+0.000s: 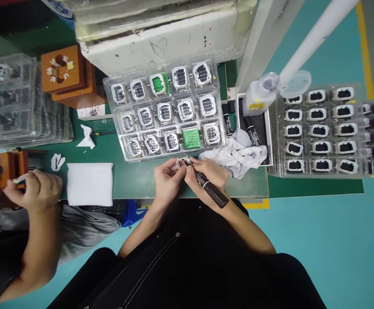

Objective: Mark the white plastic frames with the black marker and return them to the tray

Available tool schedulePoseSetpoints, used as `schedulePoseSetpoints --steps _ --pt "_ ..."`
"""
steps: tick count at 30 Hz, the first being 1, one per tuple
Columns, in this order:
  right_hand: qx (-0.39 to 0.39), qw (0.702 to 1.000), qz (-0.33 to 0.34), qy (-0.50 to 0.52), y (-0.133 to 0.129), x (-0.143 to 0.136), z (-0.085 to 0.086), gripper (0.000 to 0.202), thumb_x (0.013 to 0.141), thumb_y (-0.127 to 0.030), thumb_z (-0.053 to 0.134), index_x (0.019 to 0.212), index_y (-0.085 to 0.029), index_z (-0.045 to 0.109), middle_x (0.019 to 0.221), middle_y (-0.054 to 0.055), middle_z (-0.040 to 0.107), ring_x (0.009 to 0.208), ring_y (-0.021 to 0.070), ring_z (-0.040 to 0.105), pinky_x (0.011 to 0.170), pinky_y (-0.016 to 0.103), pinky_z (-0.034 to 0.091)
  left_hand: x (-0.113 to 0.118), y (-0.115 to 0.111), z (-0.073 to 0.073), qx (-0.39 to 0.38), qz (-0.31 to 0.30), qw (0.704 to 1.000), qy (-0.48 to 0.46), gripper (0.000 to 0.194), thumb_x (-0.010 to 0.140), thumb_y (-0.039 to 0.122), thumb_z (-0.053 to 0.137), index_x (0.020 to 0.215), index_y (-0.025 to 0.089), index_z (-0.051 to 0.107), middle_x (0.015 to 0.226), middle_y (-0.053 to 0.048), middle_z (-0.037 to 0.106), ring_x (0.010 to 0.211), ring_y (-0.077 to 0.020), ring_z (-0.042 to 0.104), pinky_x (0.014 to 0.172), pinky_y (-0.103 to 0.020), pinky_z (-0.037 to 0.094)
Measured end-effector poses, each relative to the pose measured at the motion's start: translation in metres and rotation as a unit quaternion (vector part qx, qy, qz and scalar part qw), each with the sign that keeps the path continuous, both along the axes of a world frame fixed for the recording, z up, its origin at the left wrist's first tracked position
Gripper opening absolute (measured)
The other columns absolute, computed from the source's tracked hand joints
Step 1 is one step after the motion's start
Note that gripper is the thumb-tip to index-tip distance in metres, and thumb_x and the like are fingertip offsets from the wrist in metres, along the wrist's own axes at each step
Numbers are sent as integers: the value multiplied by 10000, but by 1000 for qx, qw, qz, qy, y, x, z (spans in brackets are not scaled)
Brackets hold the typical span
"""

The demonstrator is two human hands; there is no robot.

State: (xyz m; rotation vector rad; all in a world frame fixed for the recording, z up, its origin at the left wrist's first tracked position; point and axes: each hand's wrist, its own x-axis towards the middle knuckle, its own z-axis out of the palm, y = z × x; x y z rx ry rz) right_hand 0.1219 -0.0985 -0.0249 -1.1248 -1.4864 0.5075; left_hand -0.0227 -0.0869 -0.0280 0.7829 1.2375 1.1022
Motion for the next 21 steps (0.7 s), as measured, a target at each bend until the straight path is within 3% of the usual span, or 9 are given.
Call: schedulePoseSetpoints --steps 5,12,21 --pt "10 999 -7 30 0 -1 -3 154 1006 -113 754 1061 -254 729 1077 67 872 954 248 876 804 388 728 -3 2 4 -26 -6 1000 -15 406 747 490 1034 908 156 867 787 -40 816 646 -153 734 608 -244 618" --pt "15 999 -1 -33 1 0 -1 176 1003 -84 761 1039 -252 720 978 39 855 1025 259 877 873 385 731 -2 -2 -1 0 11 1000 17 332 746 397 1036 871 155 845 829 -50 838 729 -152 758 701 -230 627" --pt "20 999 -16 -43 3 -2 -1 191 989 -80 772 1003 -256 700 939 14 848 942 238 873 851 368 739 1 -6 -7 18 17 999 34 403 822 520 986 850 157 812 826 -45 815 737 -148 747 721 -235 613"
